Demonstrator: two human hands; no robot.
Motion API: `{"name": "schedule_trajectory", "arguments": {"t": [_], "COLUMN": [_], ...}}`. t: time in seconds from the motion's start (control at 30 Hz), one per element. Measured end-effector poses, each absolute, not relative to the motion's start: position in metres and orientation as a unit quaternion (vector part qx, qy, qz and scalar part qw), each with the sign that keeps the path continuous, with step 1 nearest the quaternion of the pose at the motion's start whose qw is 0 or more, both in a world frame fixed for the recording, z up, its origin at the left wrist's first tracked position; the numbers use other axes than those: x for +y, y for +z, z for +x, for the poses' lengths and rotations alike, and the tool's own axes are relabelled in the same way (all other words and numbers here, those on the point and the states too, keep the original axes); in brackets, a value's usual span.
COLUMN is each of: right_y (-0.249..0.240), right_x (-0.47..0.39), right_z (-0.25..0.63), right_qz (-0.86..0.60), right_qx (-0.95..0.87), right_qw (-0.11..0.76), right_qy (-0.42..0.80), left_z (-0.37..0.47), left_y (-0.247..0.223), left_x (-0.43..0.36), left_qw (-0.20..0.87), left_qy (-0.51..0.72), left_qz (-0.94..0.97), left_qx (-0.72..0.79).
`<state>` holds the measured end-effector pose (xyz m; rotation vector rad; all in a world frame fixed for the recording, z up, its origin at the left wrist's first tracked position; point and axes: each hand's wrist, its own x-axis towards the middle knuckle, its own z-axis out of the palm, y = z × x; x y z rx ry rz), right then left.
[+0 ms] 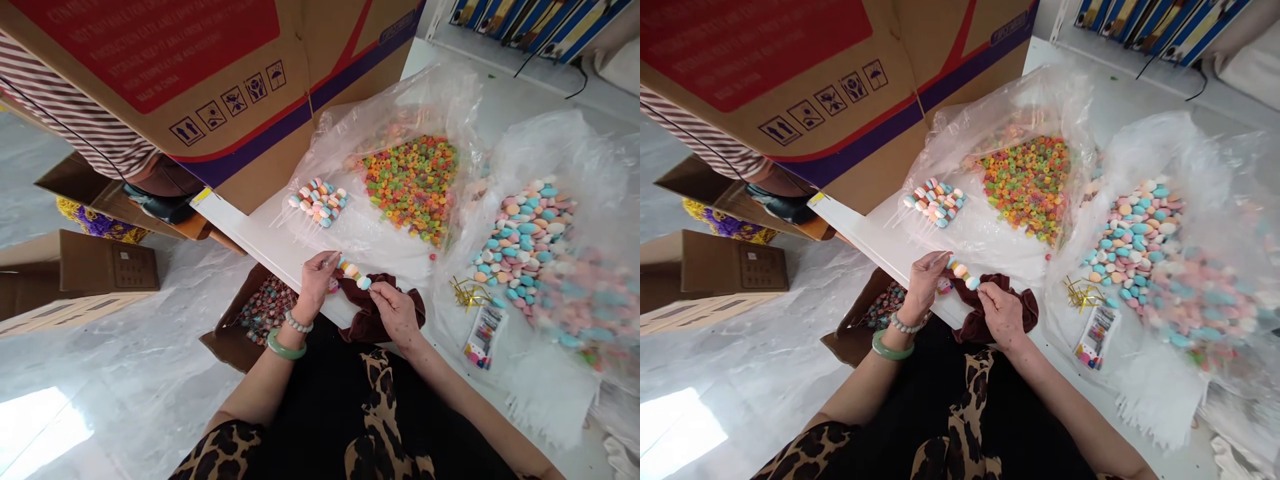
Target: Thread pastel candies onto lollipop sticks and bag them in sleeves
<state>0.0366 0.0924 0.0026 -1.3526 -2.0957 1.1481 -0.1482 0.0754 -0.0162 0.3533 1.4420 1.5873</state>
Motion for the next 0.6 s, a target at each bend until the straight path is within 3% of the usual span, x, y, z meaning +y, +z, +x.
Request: {"name": "schedule_trajectory", "arguments": {"t": [0.17,0.4,0.6], "right_y": [0.002,0.001,-0.001], "right_x": [0.100,0.104,0.100], "right_z": [0.025,0.030,0.031], "right_qz": [-0.503,-0.488,-0.517], "right_qx": [-0.759,-0.761,-0.721], "right_qw": [0.200,0.094,0.145], "right_qy": [0.361,0.418,0.438], "left_z": [-0.136,-0.155,-0.143], "left_y": [-0.034,-0.024,-0.013], "left_x": [0.075,0.075,0.075], "left_qw": [0.491,0.536,0.507], "left_qy": [0.616,0.618,0.622], "left_qz": [0.124,0.093,0.120], "left_qx": [0.604,0.567,0.585]}}
